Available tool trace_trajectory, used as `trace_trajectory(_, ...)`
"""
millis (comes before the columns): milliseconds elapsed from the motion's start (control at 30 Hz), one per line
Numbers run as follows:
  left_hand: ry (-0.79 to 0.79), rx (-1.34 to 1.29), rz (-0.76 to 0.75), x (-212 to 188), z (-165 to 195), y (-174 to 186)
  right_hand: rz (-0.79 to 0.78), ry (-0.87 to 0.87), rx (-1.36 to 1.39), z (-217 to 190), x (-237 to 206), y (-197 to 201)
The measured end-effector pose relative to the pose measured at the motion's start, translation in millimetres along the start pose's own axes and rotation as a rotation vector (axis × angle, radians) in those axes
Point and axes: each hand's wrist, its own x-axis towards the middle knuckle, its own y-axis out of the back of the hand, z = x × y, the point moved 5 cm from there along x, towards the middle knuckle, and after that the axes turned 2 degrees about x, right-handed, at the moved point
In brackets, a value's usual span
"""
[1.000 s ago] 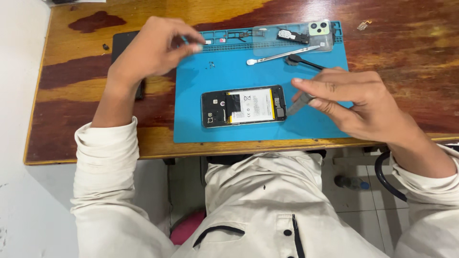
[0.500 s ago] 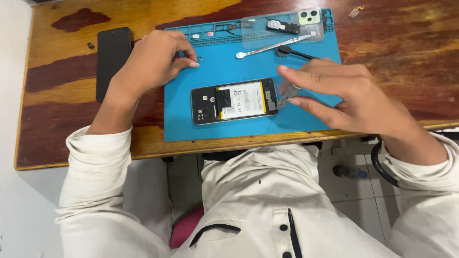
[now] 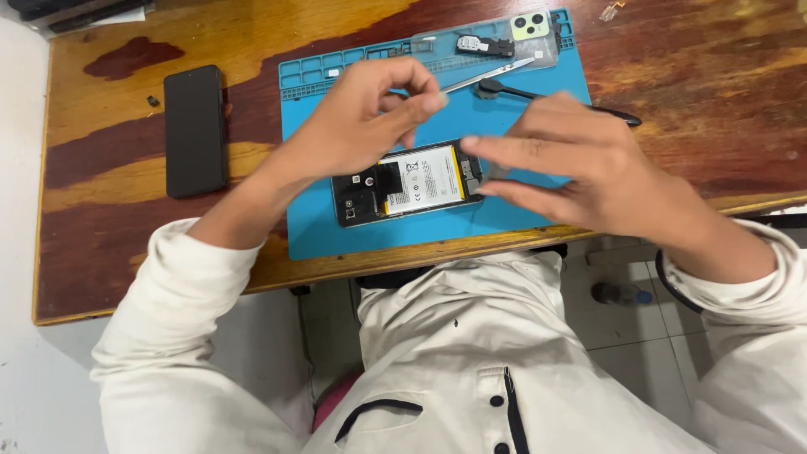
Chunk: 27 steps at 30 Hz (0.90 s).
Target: The person works on a disassembled smartphone on a blue mat, using tweezers and a brush to handle small internal components. They lift and reposition parts near the battery, clean surfaces, and place a black plastic cover over the battery area before continuing to adjust small pieces with tweezers.
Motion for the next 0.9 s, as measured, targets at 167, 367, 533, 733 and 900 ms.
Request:
trace_trajectory(167,0.12,-0.243,0.026,10.0,-16.4,-18.0,0.03,-0.014,-0.014,3.4,-2.9,3.2)
trace_trajectory(367,0.145,-0.263,0.084,5.2,-27.7,-29.9,0.006,-0.088,0.128,6.0,-8.5,2.4)
trace_trajectory(533,0.071,-0.315,0.07,3.6,-23.2,-40.0,0.032,-0.024,0.043,-2.9,-9.0,2.5)
trace_trajectory(733,0.069,-0.411,0.033,3.8,-24.1,-47.9,0.046,0.014,0.008,-1.7,-7.1,1.3)
trace_trajectory(900,0.058,-0.437,0.015,4.4,-27.6,-50.9,0.025,-0.063,0.105,4.2,-12.6,-0.1)
